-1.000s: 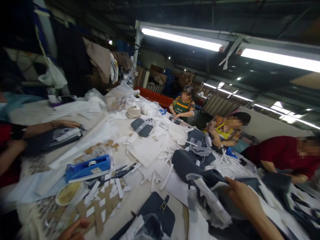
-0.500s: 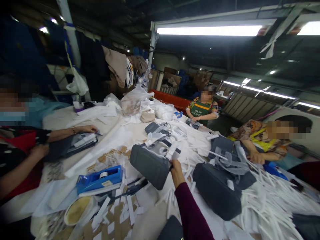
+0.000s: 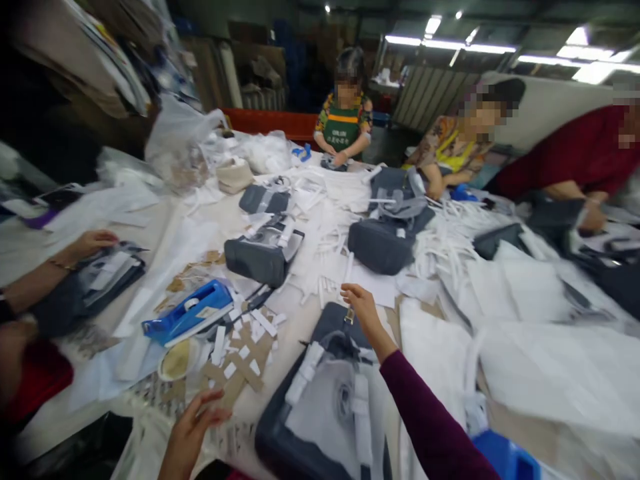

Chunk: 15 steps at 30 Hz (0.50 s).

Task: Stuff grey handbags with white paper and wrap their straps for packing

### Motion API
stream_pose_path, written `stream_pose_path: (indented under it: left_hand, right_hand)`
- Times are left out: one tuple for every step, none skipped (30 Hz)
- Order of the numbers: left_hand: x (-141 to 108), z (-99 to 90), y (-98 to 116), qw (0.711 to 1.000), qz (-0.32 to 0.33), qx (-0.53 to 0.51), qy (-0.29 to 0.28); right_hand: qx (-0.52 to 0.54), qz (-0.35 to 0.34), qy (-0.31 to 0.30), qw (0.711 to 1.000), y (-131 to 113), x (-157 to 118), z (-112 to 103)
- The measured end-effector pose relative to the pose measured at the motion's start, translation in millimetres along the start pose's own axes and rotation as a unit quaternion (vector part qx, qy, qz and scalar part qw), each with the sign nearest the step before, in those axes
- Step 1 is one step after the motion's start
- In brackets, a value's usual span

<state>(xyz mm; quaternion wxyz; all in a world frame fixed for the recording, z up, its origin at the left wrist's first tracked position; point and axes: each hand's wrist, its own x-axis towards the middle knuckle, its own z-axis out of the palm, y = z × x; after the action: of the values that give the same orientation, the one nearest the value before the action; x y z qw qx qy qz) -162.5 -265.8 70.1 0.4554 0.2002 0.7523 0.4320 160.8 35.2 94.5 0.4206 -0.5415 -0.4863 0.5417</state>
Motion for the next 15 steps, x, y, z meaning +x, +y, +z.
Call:
stream_pose_path:
  left_hand:
    - [-1,12.0,10,0.999,0.011,0.015,-0.026]
    - [-2,25.7,20,0.998,0.025,0.036,-0.053]
    - [-4,40.0,29,0.994,0.047,0.060,-0.075]
    - [-8,54.4,38,0.989,0.073,0.085,-0.099]
    - [-12,68.2,45,0.981,0.104,0.112,-0.121]
    - [-17,81.3,51,0.970,0.141,0.140,-0.140]
    - [-22,93.8,56,0.955,0.183,0.170,-0.158]
    - [-29,105.7,61,0.937,0.228,0.200,-0.173]
    - [-35,117.2,64,0.916,0.274,0.229,-0.182]
    - [-42,128.2,67,0.893,0.319,0.256,-0.189]
    - [-50,138.8,68,0.868,0.360,0.280,-0.196]
    - [-57,148.7,69,0.844,0.392,0.303,-0.207]
    - [-65,157.8,69,0.821,0.413,0.327,-0.221]
    - [-72,165.7,68,0.800,0.422,0.354,-0.239]
    - [-78,172.4,67,0.779,0.419,0.387,-0.260]
  right_hand:
    - [0.001,0.018,0.036,0.999,12,-42,-33]
    - [0.002,0.039,0.070,0.997,26,-86,-61]
    - [0.015,0.074,0.110,0.991,42,-129,-83]
    - [0.024,0.126,0.136,0.982,58,-171,-99]
    - [0.033,0.174,0.148,0.973,75,-208,-108]
    - [0.049,0.220,0.163,0.961,91,-239,-113]
    - [0.072,0.237,0.177,0.952,105,-264,-112]
    - [0.093,0.256,0.185,0.944,117,-282,-108]
    - [0.112,0.270,0.190,0.937,125,-294,-102]
    - [0.128,0.279,0.194,0.932,131,-300,-94]
    - [0.144,0.290,0.194,0.926,135,-303,-87]
    - [0.162,0.300,0.191,0.920,137,-302,-80]
    - [0.180,0.309,0.189,0.915,138,-299,-75]
    - [0.198,0.317,0.184,0.909,138,-296,-72]
    - [0.214,0.325,0.174,0.905,138,-293,-69]
